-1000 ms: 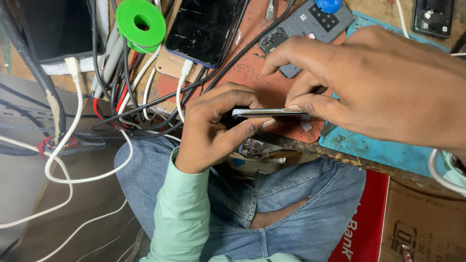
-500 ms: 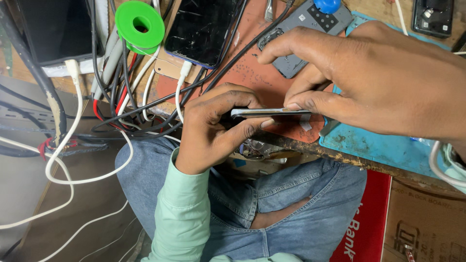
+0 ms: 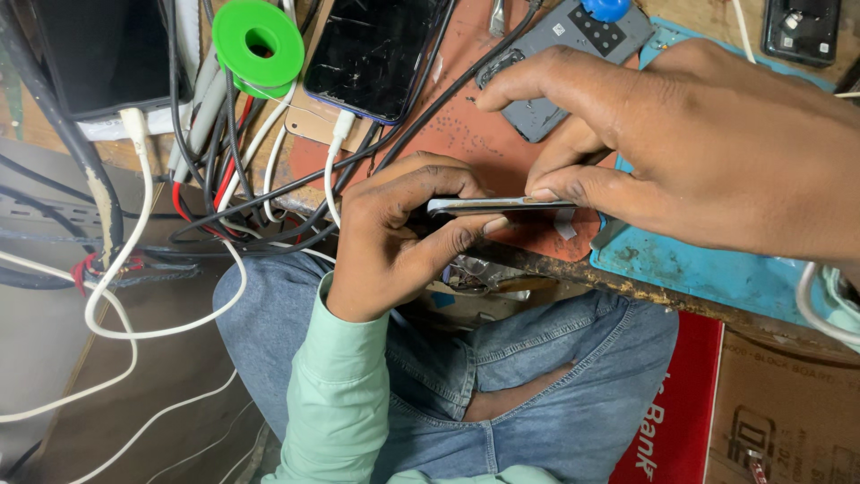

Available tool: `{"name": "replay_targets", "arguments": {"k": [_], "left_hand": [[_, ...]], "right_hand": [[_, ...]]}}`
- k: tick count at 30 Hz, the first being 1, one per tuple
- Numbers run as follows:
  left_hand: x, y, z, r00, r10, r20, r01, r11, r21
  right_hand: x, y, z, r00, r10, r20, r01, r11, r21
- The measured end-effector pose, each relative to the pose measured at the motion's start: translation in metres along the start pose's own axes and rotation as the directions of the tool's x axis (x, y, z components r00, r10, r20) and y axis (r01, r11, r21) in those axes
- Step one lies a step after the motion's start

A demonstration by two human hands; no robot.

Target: The person uses tweezers to adjust internal components of a disassembled smartphone, then reassembles the device by placing the back cover and securing it. The person tests the phone by turning it on and interacting with the screen, then disassembles it again to continue working on the internal parts.

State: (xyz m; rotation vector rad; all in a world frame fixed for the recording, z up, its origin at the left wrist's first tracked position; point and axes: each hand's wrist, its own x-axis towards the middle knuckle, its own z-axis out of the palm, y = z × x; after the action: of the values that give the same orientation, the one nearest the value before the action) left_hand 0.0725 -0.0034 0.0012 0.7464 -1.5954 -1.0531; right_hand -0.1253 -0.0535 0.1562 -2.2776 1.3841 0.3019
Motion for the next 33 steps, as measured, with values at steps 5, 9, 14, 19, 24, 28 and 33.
{"name": "replay_targets", "arguments": {"k": [5, 9, 14, 19, 24, 28, 33], "left_hand": [[-0.001, -0.001, 0.000, 1.000, -0.006, -0.006, 0.006, 1.000, -0.001], [-0.002, -0.001, 0.000, 1.000, -0.008, 0.013, 0.009, 1.000, -0.021], [-0.002, 0.001, 0.000, 1.000, 0.009, 0.015, -0.009, 1.000, -0.030], [-0.003, 0.004, 0.001, 1.000, -0.005, 0.010, 0.005, 1.000, 0.004], [-0.002, 0.005, 0.003, 1.000, -0.013, 0.006, 0.013, 0.999, -0.032], [-0.003, 0.004, 0.001, 1.000, -0.003, 0.017, 0.004, 0.998, -0.070], [-0.004, 0.003, 0.000, 1.000, 0.004, 0.022, -0.003, 0.998, -0.059]], "right_hand": [[0.000, -0.002, 0.001, 0.999, 0.038, -0.001, -0.038, 0.999, -0.021], [-0.005, 0.000, 0.006, 0.999, -0.027, -0.025, 0.026, 0.999, -0.044], [-0.008, 0.006, 0.008, 0.985, -0.131, -0.116, 0.131, 0.991, -0.008], [-0.012, 0.009, 0.007, 0.988, -0.112, -0.103, 0.115, 0.993, 0.020], [-0.012, 0.007, 0.006, 0.995, -0.055, -0.080, 0.057, 0.998, 0.034], [-0.012, 0.005, 0.006, 0.993, -0.069, -0.092, 0.073, 0.997, 0.041], [-0.012, 0.002, 0.009, 0.985, -0.114, -0.131, 0.112, 0.993, -0.025]]}}
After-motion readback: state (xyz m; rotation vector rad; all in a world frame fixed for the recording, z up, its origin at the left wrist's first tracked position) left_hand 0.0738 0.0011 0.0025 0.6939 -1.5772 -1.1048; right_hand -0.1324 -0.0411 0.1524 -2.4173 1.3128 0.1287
